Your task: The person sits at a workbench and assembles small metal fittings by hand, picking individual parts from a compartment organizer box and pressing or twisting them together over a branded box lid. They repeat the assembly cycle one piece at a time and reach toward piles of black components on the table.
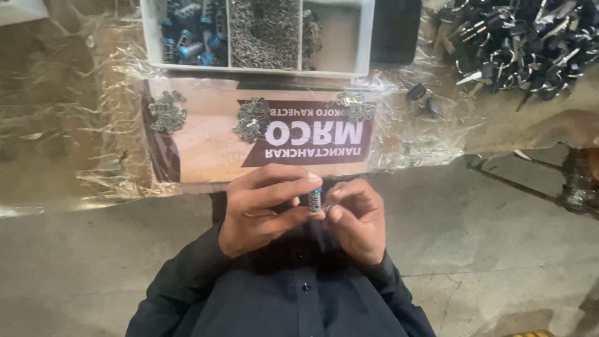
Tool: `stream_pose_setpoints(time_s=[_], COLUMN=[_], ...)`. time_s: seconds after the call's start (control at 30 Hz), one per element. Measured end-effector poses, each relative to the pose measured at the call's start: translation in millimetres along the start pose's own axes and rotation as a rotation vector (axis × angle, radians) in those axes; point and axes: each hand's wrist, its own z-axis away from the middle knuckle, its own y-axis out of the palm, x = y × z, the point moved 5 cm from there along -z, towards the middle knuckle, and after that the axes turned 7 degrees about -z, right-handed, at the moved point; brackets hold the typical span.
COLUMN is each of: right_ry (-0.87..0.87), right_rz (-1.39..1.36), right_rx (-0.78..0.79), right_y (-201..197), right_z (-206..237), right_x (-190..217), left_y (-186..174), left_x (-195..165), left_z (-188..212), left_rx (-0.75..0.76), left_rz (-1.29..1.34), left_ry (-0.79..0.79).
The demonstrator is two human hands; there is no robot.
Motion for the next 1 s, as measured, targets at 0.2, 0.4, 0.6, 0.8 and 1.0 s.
stream_pose_setpoints(time_s=[0.2, 0.4, 0.6, 0.8, 1.0], right_ry=[-0.512, -0.558, -0.413, -0.233, -0.139], right_rz=[0.726, 0.546, 0.459, 0.514, 0.510], right_rx=[0.167, -0.047, 0.173, 0.158, 0.185], right_y=[34.6, 40.8, 50.1, 54.8, 44.8], right_z=[-5.7, -9.8, -17.6, -22.4, -34.9], right_x=[24.5, 30.8, 30.8, 29.3, 32.1], left_y=[-8.2, -13.6, -21.8, -21.9, -23.9], left_x=[3.8, 7.6, 3.7, 3.0, 0.5], left_z=[-6.1, -8.0, -9.5, -10.1, -10.6], left_rx=[0.001, -0.031, -0.052, -0.040, -0.071], left_rz=[0.002, -0.016, -0.095, -0.165, -0.283], left_ry=[-0.060, -0.059, 0.060, 0.085, 0.119])
